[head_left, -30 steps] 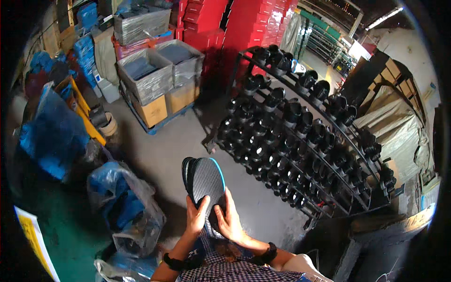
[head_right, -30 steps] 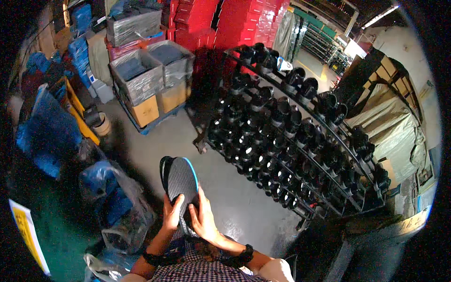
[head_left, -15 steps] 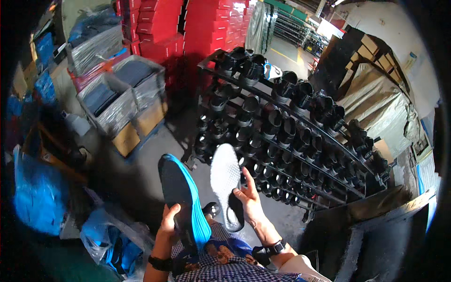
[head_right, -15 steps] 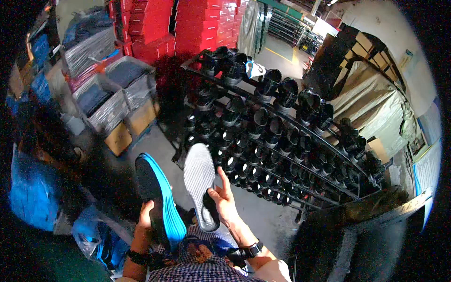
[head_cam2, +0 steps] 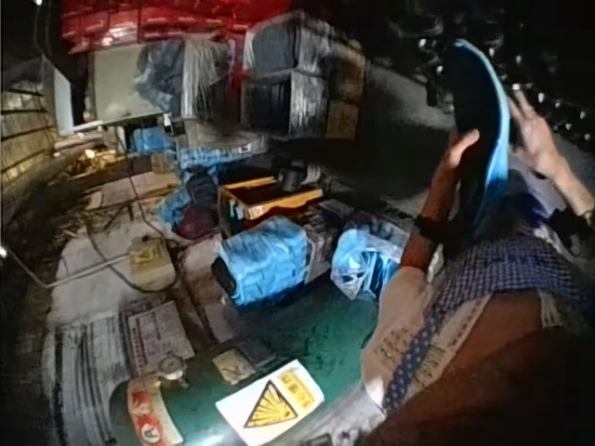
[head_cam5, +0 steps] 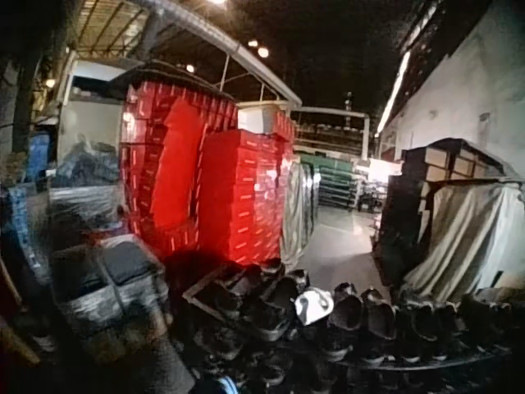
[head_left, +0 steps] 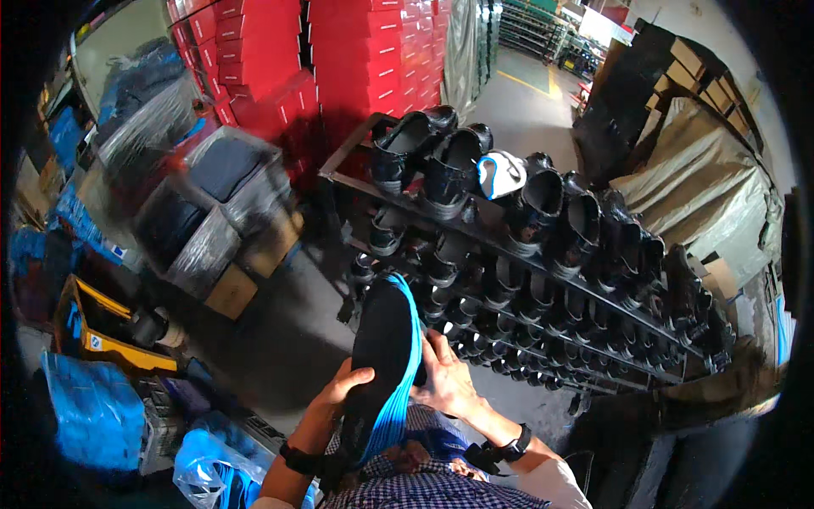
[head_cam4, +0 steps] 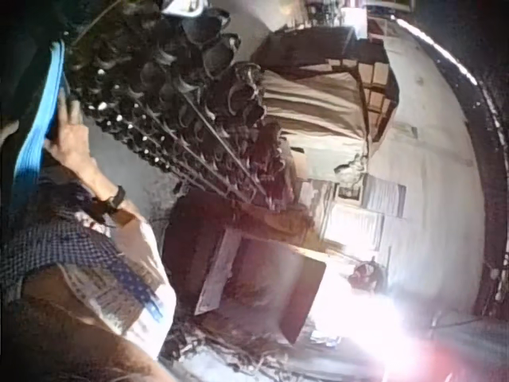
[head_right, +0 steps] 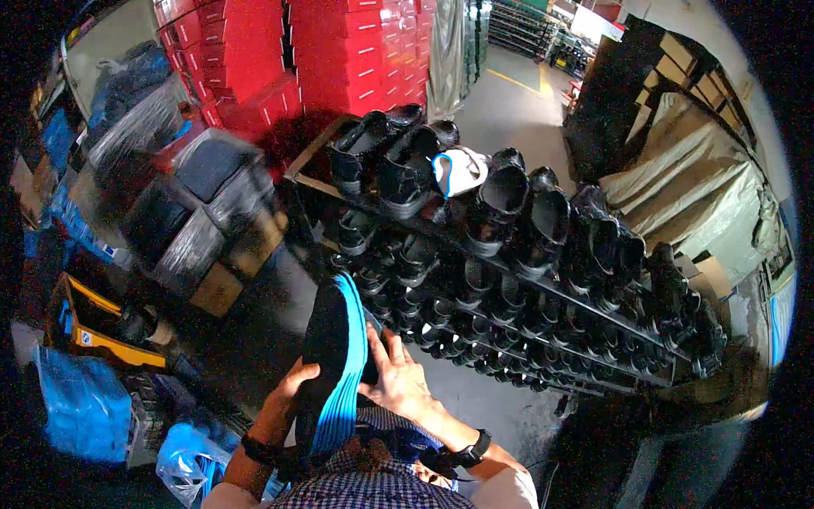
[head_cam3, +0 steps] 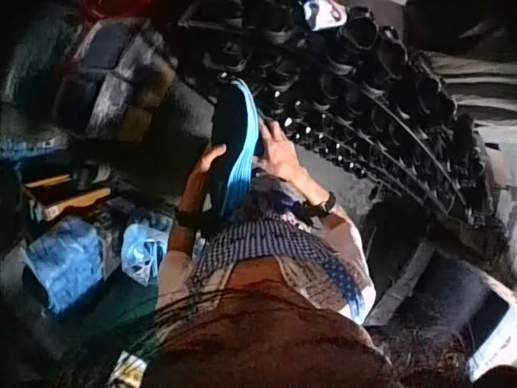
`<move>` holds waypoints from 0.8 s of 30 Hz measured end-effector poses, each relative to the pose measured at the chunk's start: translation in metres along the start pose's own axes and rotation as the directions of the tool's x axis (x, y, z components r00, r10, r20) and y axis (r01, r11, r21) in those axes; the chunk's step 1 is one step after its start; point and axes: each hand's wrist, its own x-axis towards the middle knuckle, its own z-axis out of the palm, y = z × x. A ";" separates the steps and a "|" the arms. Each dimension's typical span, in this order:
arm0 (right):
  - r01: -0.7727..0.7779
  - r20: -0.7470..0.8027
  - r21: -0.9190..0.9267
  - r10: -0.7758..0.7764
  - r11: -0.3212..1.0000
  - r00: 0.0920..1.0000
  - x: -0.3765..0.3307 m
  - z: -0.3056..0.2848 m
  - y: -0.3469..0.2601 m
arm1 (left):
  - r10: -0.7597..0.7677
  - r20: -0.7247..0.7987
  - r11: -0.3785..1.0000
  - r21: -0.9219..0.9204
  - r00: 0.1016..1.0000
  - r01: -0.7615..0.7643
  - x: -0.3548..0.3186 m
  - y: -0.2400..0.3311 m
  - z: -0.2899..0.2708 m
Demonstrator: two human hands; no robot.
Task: Inserting insoles into finished shoes on a production rack.
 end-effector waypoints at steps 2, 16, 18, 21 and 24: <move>0.007 0.002 -0.004 -0.007 1.000 1.000 0.011 -0.009 -0.001 | -0.005 0.044 1.000 -0.007 0.999 0.005 0.008 0.007 -0.006; 0.022 -0.466 -0.231 -0.131 0.973 0.875 0.118 -0.162 -0.017 | 0.041 0.200 0.250 0.947 0.979 -0.204 0.062 0.238 -0.069; -0.011 -0.475 -0.148 -0.061 0.989 0.878 0.140 -0.169 -0.025 | 0.032 0.409 0.107 0.906 0.912 -0.410 0.096 0.263 -0.062; -0.025 -0.515 -0.125 -0.044 0.992 0.856 0.162 -0.177 -0.030 | -0.102 0.590 -0.060 0.800 0.801 -0.597 0.142 0.291 -0.042; -0.063 -0.427 -0.167 -0.014 0.984 0.904 0.183 -0.179 -0.042 | -0.159 0.626 -0.020 0.771 0.763 -0.636 0.180 0.310 -0.028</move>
